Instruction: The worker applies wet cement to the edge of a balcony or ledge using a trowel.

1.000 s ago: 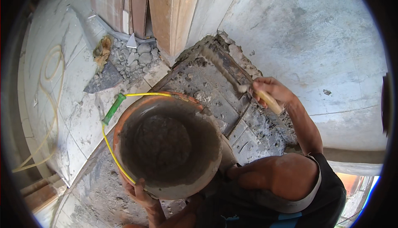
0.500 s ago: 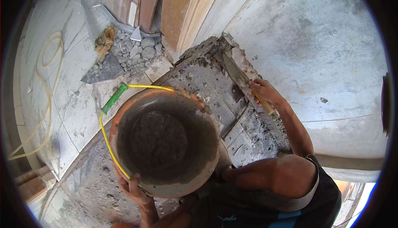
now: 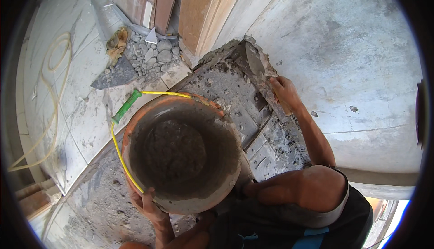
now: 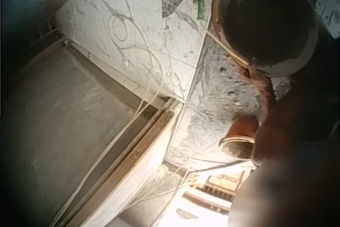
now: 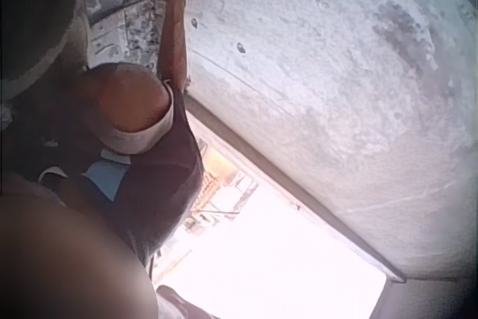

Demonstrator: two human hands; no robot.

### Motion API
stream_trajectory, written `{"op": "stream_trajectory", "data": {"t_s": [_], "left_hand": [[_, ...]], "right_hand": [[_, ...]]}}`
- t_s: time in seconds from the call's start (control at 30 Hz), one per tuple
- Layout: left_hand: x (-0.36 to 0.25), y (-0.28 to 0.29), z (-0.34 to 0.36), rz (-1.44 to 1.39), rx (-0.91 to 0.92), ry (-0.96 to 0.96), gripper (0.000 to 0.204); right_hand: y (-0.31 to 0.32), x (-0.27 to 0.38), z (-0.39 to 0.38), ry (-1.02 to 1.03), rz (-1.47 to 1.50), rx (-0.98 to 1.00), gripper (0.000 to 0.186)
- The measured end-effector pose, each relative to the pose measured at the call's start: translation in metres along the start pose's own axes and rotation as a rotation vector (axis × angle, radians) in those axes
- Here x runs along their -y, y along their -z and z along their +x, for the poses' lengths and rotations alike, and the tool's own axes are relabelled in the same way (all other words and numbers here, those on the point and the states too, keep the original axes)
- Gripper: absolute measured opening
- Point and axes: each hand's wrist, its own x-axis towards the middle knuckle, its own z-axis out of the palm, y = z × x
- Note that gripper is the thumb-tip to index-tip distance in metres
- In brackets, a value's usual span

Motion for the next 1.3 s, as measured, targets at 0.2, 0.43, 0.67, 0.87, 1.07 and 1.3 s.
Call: {"op": "stream_trajectory", "data": {"t_s": [0.2, 0.43, 0.67, 0.87, 1.07, 1.3], "left_hand": [[-0.008, -0.008, 0.001, -0.008, 0.041, -0.01, 0.063], [0.001, 0.0, 0.001, -0.026, 0.05, -0.01, 0.063], [-0.006, -0.005, 0.002, -0.056, 0.083, -0.005, 0.063], [-0.01, -0.006, -0.002, 0.013, 0.052, 0.017, 0.064], [-0.009, -0.035, -0.01, 0.015, 0.09, -0.032, 0.069], [0.001, -0.049, -0.017, 0.276, 0.304, -0.194, 0.074]], "right_hand": [[0.001, -0.027, -0.032, 0.189, -0.395, -0.322, 0.04], [0.024, 0.03, -0.111, 0.243, -0.208, 0.088, 0.033], [0.03, 0.019, -0.066, -0.025, 0.632, 0.682, 0.028], [0.068, 0.034, -0.088, 0.217, 0.261, 0.041, 0.024], [0.044, 0.079, -0.148, 0.634, -0.41, 0.18, 0.022], [-0.054, 0.096, -0.126, 1.14, -1.101, 0.18, 0.028]]}}
